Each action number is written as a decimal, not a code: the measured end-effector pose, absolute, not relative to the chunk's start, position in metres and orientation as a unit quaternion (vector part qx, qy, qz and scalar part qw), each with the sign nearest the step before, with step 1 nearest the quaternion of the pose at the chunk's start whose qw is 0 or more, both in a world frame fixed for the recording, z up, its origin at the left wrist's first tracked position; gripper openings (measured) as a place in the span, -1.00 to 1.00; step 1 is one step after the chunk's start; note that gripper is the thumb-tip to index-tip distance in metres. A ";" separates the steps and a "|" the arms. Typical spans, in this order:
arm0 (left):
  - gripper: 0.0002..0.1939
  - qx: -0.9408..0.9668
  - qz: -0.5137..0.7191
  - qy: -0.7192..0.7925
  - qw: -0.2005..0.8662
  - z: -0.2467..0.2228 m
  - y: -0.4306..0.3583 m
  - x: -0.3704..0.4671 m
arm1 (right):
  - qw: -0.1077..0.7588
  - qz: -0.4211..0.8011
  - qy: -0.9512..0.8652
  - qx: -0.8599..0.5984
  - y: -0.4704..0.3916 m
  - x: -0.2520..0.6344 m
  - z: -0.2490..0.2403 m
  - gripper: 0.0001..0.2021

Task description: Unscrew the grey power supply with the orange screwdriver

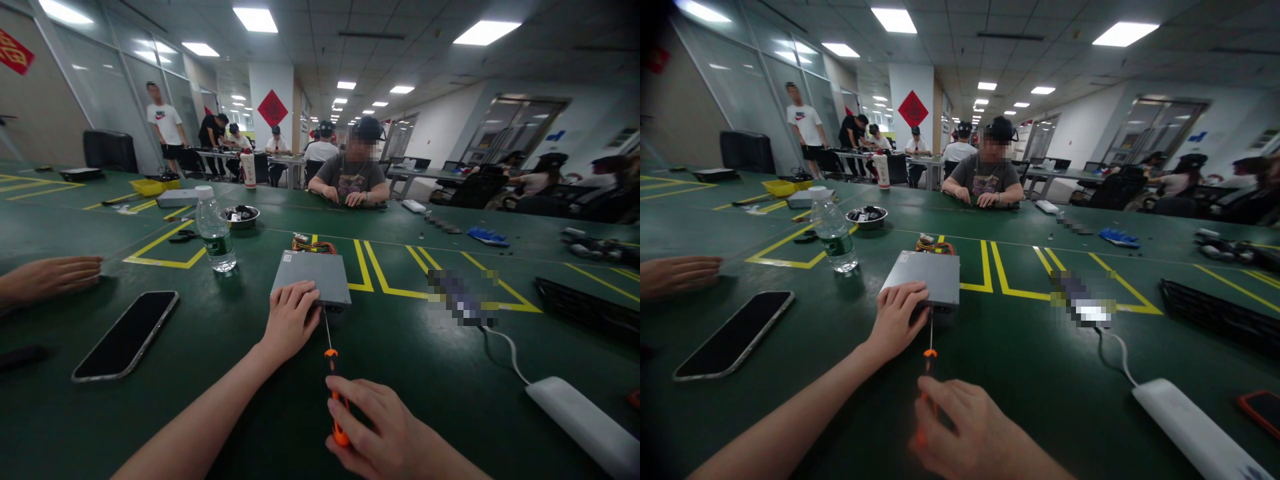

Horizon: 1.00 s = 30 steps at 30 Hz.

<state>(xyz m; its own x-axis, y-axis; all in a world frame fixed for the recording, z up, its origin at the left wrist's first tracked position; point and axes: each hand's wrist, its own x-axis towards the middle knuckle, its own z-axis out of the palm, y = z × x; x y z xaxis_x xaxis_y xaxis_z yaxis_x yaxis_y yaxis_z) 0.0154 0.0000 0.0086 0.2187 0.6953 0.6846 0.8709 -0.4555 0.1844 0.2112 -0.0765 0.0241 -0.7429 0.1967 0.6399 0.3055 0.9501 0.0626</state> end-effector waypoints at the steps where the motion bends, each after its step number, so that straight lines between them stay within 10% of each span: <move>1: -0.77 -0.771 -0.364 -0.508 0.121 0.009 0.000 0.015 | 0.332 -0.082 -0.930 -0.136 -0.077 0.211 0.024 -0.80; 30: -0.77 -0.771 -0.366 -0.509 0.114 0.010 -0.001 0.016 | 0.320 -0.078 -0.934 -0.139 -0.078 0.208 0.025 -0.83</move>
<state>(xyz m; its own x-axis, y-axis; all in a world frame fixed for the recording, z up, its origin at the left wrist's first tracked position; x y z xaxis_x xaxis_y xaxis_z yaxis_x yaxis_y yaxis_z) 0.0158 -0.0008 0.0100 0.2141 0.7013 0.6800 0.8683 -0.4554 0.1964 0.2078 -0.0779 0.0252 -0.7564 0.2106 0.6193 0.3098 0.9492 0.0557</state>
